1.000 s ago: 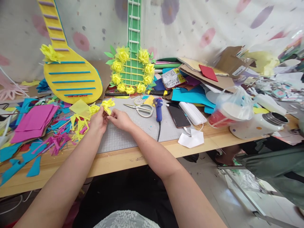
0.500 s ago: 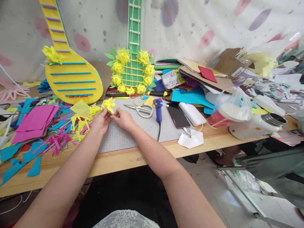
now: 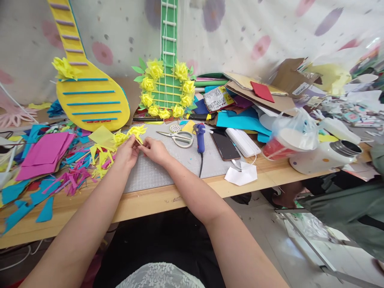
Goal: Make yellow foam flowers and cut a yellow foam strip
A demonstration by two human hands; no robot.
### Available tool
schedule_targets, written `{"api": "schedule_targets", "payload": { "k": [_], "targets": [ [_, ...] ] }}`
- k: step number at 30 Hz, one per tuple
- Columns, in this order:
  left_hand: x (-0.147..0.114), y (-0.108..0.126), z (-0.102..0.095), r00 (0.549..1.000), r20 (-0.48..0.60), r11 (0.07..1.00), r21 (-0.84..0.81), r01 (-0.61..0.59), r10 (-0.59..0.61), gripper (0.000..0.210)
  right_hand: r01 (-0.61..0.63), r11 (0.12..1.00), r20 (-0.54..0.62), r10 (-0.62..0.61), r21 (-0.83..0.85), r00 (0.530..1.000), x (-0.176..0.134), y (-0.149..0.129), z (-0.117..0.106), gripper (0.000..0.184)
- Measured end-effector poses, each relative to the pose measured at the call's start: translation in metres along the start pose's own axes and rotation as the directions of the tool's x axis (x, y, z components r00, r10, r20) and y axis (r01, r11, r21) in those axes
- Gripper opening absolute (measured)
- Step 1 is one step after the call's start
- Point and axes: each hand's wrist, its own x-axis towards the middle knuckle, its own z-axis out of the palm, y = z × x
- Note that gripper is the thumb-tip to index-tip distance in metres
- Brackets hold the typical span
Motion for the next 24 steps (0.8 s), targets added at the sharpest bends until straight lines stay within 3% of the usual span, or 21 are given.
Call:
{"api": "schedule_targets", "payload": {
  "k": [5, 10, 19, 21, 24],
  "targets": [
    [0.000, 0.001, 0.000, 1.000, 0.012, 1.000, 0.009, 0.023, -0.023, 0.009, -0.004, 0.998, -0.038, 0.002, -0.055, 0.999, 0.000, 0.000, -0.002, 0.021],
    [0.001, 0.002, 0.000, 0.999, -0.045, 1.000, -0.008, 0.001, -0.001, 0.008, -0.012, 0.995, -0.030, 0.009, -0.101, 1.000, -0.001, -0.002, -0.003, 0.019],
    [0.007, 0.023, -0.005, 0.974, -0.224, 0.998, -0.046, -0.046, 0.034, 0.010, 0.088, 0.971, 0.135, -0.059, -0.222, 0.989, -0.001, 0.001, -0.026, 0.014],
    [0.007, 0.025, -0.005, 0.970, -0.241, 0.998, -0.057, -0.040, 0.025, 0.009, 0.106, 0.981, 0.111, -0.089, -0.161, 0.990, 0.000, 0.002, -0.030, 0.010],
    [0.004, 0.021, -0.003, 0.977, -0.212, 0.999, -0.045, -0.009, -0.001, 0.008, 0.107, 0.992, -0.013, -0.108, -0.064, 0.994, 0.002, 0.001, -0.030, 0.009]
  ]
}}
